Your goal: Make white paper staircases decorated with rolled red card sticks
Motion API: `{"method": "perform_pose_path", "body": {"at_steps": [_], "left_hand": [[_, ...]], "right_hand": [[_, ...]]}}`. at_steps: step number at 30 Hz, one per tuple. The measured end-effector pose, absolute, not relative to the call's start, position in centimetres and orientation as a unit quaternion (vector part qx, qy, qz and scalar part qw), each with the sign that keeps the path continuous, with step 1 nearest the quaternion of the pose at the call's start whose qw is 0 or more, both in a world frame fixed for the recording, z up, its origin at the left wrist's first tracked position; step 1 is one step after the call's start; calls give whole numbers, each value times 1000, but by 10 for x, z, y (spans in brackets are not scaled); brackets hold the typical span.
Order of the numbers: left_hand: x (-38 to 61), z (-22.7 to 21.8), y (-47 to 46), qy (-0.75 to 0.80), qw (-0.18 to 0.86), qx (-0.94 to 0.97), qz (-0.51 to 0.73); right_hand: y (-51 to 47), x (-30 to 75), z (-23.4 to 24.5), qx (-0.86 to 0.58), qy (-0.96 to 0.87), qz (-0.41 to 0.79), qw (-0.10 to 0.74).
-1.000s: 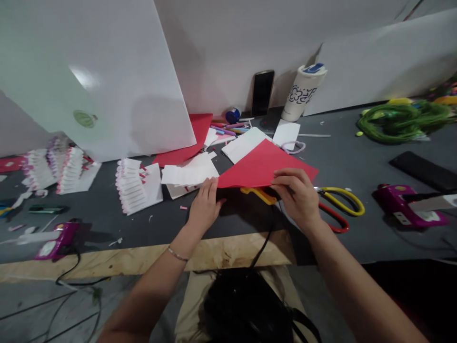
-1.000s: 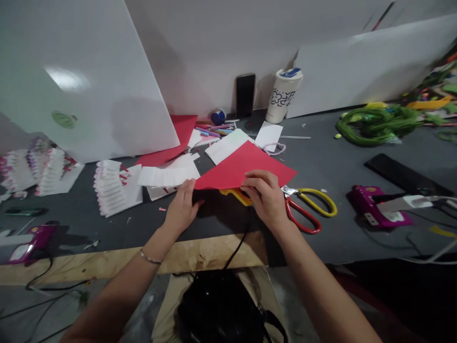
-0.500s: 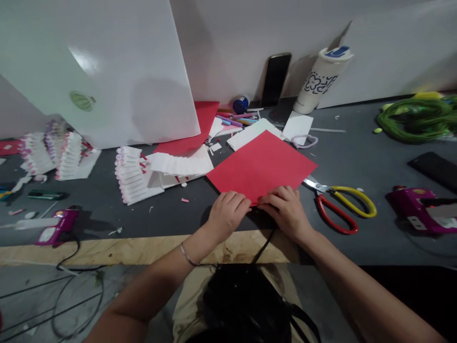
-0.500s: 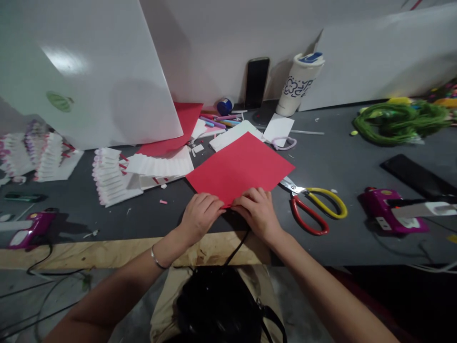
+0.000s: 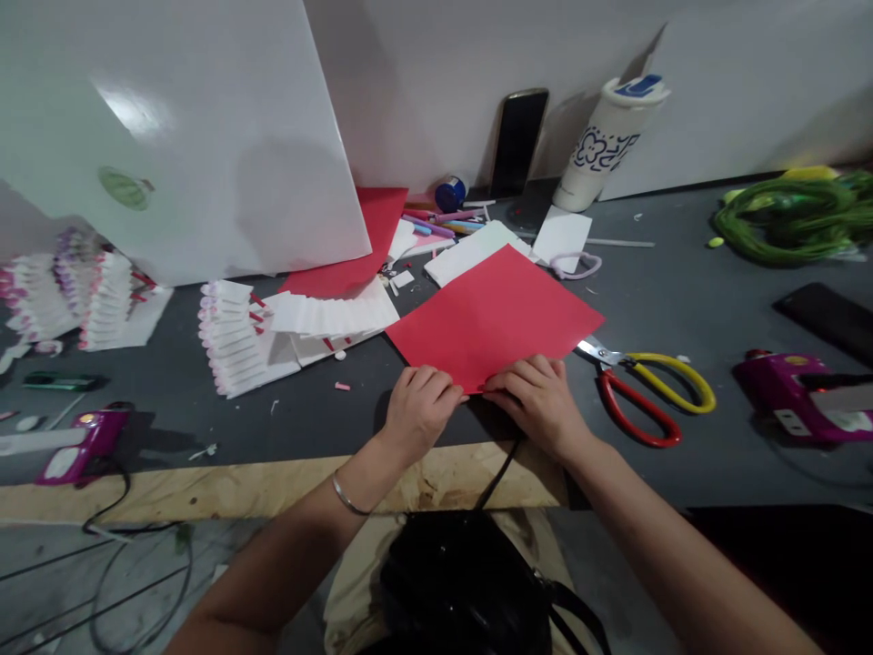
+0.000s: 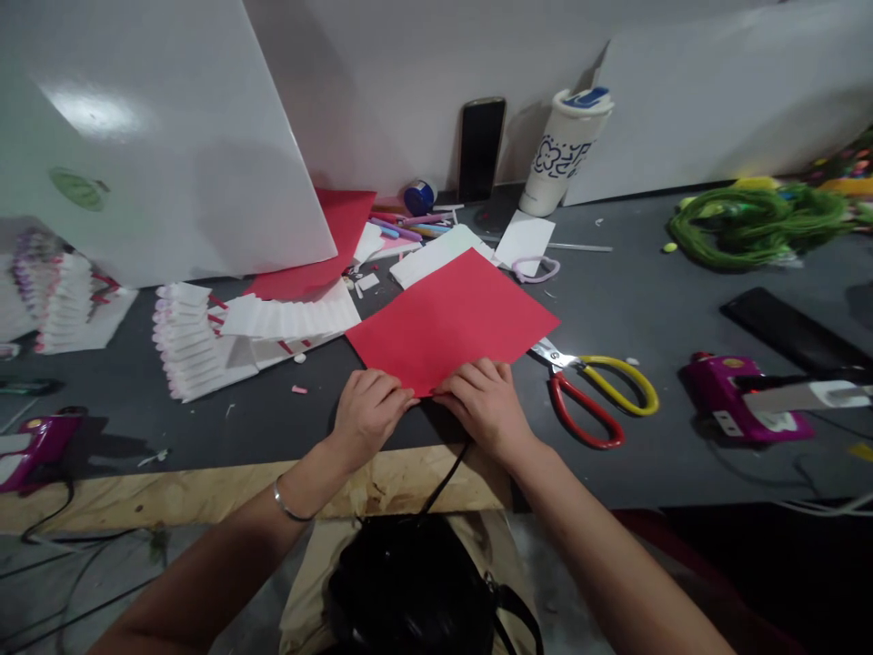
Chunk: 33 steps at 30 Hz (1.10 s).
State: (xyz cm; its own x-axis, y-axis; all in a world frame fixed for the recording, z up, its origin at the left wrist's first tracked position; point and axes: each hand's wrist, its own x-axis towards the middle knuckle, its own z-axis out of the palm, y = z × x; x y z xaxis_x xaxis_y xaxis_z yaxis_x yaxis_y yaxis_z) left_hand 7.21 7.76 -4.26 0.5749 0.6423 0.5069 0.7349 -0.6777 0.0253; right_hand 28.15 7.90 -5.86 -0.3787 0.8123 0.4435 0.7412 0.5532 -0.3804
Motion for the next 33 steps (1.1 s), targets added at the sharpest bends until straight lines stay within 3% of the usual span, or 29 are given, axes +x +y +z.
{"method": "perform_pose_path", "body": {"at_steps": [33], "left_hand": [[76, -41, 78, -388, 128, -885, -221]], "right_hand": [[79, 281, -54, -455, -837, 6, 304]]}}
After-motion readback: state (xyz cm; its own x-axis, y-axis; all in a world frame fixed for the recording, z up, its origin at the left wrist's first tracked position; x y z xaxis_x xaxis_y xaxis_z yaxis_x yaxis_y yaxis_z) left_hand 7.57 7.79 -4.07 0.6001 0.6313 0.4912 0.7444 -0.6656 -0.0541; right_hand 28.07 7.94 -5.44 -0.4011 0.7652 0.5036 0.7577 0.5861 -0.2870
